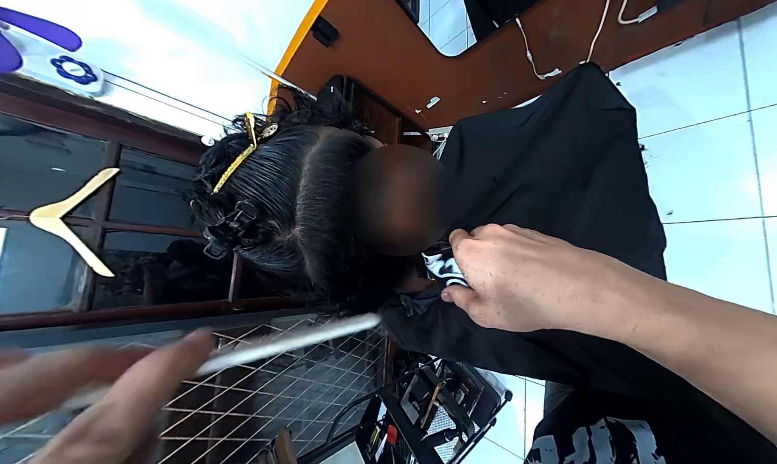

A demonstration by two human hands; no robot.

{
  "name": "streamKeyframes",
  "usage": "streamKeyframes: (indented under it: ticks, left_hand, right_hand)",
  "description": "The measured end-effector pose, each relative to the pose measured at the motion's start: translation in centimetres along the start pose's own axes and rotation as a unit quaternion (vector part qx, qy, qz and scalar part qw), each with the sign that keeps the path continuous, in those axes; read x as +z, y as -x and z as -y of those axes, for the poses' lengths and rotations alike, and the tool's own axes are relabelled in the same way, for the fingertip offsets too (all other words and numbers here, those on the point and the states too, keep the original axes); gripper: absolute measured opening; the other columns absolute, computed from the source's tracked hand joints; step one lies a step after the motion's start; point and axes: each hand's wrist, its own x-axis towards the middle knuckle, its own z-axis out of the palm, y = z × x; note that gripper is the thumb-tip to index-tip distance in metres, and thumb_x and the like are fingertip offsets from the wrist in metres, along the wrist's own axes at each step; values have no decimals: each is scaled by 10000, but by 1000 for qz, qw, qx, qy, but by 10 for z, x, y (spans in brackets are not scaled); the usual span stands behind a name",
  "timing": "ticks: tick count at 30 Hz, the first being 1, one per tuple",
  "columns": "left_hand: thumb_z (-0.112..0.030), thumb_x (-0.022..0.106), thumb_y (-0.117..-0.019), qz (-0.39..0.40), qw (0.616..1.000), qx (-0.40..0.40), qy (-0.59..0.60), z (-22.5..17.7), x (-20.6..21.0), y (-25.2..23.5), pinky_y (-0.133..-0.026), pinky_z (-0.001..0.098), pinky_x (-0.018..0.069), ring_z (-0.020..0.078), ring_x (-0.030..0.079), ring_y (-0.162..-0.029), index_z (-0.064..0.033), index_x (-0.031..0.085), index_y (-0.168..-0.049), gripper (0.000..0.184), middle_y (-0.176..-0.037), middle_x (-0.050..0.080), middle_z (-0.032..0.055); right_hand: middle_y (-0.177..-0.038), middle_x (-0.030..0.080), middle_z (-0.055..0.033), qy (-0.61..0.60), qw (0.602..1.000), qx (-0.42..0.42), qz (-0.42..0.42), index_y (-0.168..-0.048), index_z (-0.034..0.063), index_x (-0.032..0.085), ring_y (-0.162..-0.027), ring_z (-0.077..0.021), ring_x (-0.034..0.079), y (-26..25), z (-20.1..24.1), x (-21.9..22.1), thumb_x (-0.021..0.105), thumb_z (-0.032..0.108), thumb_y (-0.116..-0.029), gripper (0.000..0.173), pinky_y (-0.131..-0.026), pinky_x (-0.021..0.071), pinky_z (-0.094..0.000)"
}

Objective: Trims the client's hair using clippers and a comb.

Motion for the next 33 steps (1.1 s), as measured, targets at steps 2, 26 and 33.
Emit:
streamKeyframes:
  ticks: [2,26,33]
  left_hand:
    - [-29,559,-998,-43,998,39,-33,-13,21,-27,-945,533,473,397,643,-1043,-58,719,-1266,313,-1115,688,247]
    - [-4,440,-1029,0,985,22,-171,-2,56,-53,-1064,738,260,493,565,-1190,-138,738,-1227,382,-1137,699,187]
    - [-9,437,-1026,6,985,22,-172,3,54,-51,-1041,710,296,483,556,-1204,-146,737,-1235,390,-1162,695,179]
  right_hand:
    - [-782,624,-6,-8,1000,-2,16,-1049,81,651,-726,-142,645,2,-3,4,651,393,-995,317,-630,528,-338]
    - [-702,563,28,-81,995,-12,-60,-952,107,623,-630,-91,594,-14,8,4,650,420,-989,316,-537,479,-277]
    - [-681,559,29,-93,995,-19,-39,-917,116,621,-612,-84,586,-15,8,1,636,400,-1003,297,-523,475,-280]
